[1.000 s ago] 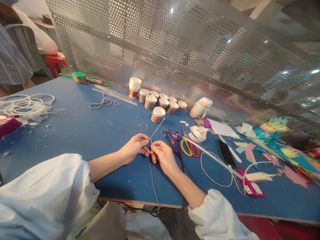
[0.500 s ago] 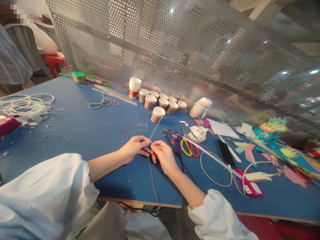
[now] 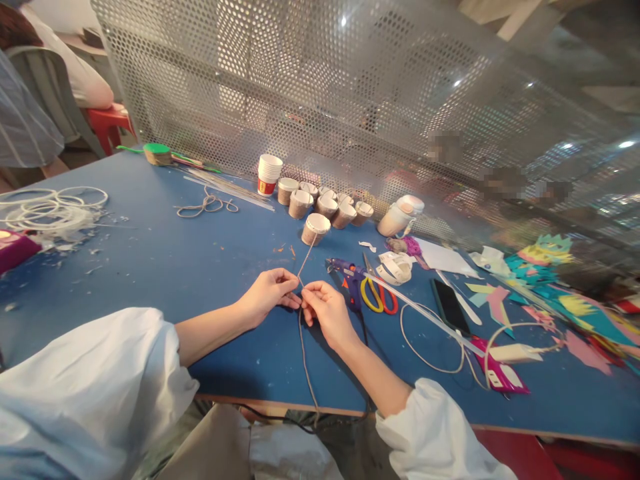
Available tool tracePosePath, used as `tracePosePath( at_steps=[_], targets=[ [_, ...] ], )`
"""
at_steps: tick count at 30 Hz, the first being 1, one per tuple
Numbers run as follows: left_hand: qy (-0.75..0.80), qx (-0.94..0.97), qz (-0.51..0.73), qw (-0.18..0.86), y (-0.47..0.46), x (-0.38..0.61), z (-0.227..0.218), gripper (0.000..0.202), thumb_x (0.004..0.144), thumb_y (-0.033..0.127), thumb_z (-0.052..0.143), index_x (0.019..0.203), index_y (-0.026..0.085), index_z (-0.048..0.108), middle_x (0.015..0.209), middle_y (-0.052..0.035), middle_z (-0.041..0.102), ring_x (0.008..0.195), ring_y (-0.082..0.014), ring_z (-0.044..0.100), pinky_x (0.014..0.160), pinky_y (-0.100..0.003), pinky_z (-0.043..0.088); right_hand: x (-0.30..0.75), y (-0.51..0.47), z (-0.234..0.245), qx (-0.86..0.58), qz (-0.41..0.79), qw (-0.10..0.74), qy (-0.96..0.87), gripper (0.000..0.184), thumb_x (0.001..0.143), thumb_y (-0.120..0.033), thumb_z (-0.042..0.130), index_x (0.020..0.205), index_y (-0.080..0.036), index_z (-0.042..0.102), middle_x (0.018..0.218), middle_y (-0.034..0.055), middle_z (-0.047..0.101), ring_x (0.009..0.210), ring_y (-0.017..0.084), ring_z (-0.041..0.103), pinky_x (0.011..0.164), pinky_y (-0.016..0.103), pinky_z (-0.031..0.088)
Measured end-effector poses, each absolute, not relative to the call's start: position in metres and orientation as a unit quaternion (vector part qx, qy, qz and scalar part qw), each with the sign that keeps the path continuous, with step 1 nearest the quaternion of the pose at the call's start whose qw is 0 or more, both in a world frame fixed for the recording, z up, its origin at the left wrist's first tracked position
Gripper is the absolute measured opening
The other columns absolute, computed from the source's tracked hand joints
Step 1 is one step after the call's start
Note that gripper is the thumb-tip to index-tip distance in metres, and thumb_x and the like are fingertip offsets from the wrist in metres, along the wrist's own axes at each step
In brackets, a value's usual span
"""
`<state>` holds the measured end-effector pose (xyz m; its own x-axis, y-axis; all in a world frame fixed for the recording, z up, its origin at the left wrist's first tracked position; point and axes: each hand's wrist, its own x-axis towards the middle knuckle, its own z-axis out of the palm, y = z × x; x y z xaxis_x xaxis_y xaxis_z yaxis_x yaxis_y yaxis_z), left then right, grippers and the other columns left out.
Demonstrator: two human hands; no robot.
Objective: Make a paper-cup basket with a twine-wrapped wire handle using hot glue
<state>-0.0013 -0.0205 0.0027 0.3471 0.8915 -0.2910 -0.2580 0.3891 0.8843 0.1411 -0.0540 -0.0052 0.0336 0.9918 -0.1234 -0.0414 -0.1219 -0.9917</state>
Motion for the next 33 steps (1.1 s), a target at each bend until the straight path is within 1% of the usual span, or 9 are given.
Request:
tracePosePath(
  at_steps=[3,7,9,13,17,24,27,30,33],
  targets=[
    [0.418,0.389,0.409,0.712,-0.019,-0.002,0.002,0.011,0.083,0.012,0.060,0.073,0.011,0.056,0.059,-0.0017,0.061,0.050,-0.0100,0.062,0.049,-0.019,0.051,0.142,-0.055,-0.004,-0.530,0.529,0.489,-0.448,0.020,0.071,-0.033,0.069,0.074,-0.018,0.056,0.053,-0.0061,0.057,0.036,0.006,0.046,0.035,0.018,0.035],
    [0.435,0.389,0.428,0.690,-0.016,-0.005,0.003,0.008,0.080,0.016,0.063,0.075,0.012,0.057,0.072,-0.0046,0.067,0.051,-0.0093,0.060,0.040,-0.017,0.044,0.143,-0.055,-0.004,-0.530,0.529,0.490,-0.446,0.021,0.072,-0.034,0.070,0.074,-0.018,0.056,0.053,-0.0060,0.057,0.037,0.006,0.046,0.035,0.018,0.035],
    [0.443,0.387,0.434,0.682,-0.015,-0.007,0.005,0.008,0.078,0.016,0.064,0.074,0.013,0.057,0.075,-0.0061,0.068,0.056,-0.0102,0.062,0.042,-0.017,0.044,0.144,-0.055,-0.005,-0.531,0.529,0.490,-0.446,0.021,0.072,-0.034,0.070,0.074,-0.018,0.056,0.053,-0.0060,0.057,0.037,0.006,0.046,0.035,0.018,0.035],
    [0.442,0.368,0.443,0.688,-0.015,-0.009,0.012,0.010,0.079,0.013,0.061,0.070,0.013,0.056,0.081,-0.0093,0.071,0.069,-0.0135,0.067,0.052,-0.019,0.050,0.144,-0.054,-0.006,-0.532,0.533,0.482,-0.449,0.022,0.070,-0.035,0.070,0.075,-0.018,0.057,0.054,-0.0051,0.058,0.038,0.007,0.048,0.035,0.018,0.037],
    [0.401,0.335,0.448,0.725,-0.017,-0.008,0.014,0.013,0.083,0.010,0.056,0.071,0.012,0.053,0.087,-0.0115,0.071,0.073,-0.0163,0.069,0.055,-0.022,0.053,0.144,-0.053,-0.008,-0.533,0.541,0.463,-0.458,0.025,0.070,-0.038,0.070,0.074,-0.017,0.056,0.056,-0.0038,0.061,0.038,0.007,0.050,0.034,0.018,0.039],
    [0.352,0.306,0.470,0.749,-0.016,-0.007,0.011,0.019,0.085,0.006,0.053,0.068,0.012,0.050,0.070,-0.0075,0.068,0.063,-0.0154,0.069,0.065,-0.028,0.057,0.146,-0.054,-0.008,-0.539,0.539,0.424,-0.489,0.026,0.069,-0.039,0.070,0.072,-0.017,0.056,0.058,-0.0023,0.064,0.038,0.008,0.052,0.034,0.018,0.039],
    [0.351,0.311,0.475,0.745,-0.015,-0.008,0.011,0.019,0.086,0.006,0.053,0.068,0.012,0.051,0.066,-0.0056,0.066,0.060,-0.0143,0.069,0.067,-0.028,0.057,0.151,-0.054,-0.004,-0.542,0.529,0.399,-0.517,0.025,0.067,-0.037,0.074,0.072,-0.016,0.060,0.053,-0.0023,0.063,0.035,0.008,0.050,0.031,0.017,0.035],
    [0.352,0.328,0.475,0.737,-0.016,-0.007,0.011,0.016,0.085,0.008,0.057,0.070,0.012,0.052,0.067,-0.0056,0.067,0.061,-0.0139,0.068,0.067,-0.028,0.058,0.159,-0.049,0.002,-0.556,0.469,0.435,-0.530,0.024,0.070,-0.037,0.073,0.079,-0.017,0.064,0.042,-0.0059,0.056,0.031,0.006,0.043,0.031,0.016,0.031],
    [0.362,0.357,0.461,0.727,-0.019,-0.006,0.009,0.014,0.086,0.009,0.057,0.073,0.012,0.052,0.068,-0.0061,0.067,0.060,-0.0135,0.068,0.065,-0.027,0.058,0.164,-0.041,0.011,-0.555,0.423,0.498,-0.514,0.027,0.074,-0.042,0.069,0.084,-0.019,0.062,0.056,-0.0045,0.061,0.036,0.006,0.047,0.034,0.017,0.036]
  ],
)
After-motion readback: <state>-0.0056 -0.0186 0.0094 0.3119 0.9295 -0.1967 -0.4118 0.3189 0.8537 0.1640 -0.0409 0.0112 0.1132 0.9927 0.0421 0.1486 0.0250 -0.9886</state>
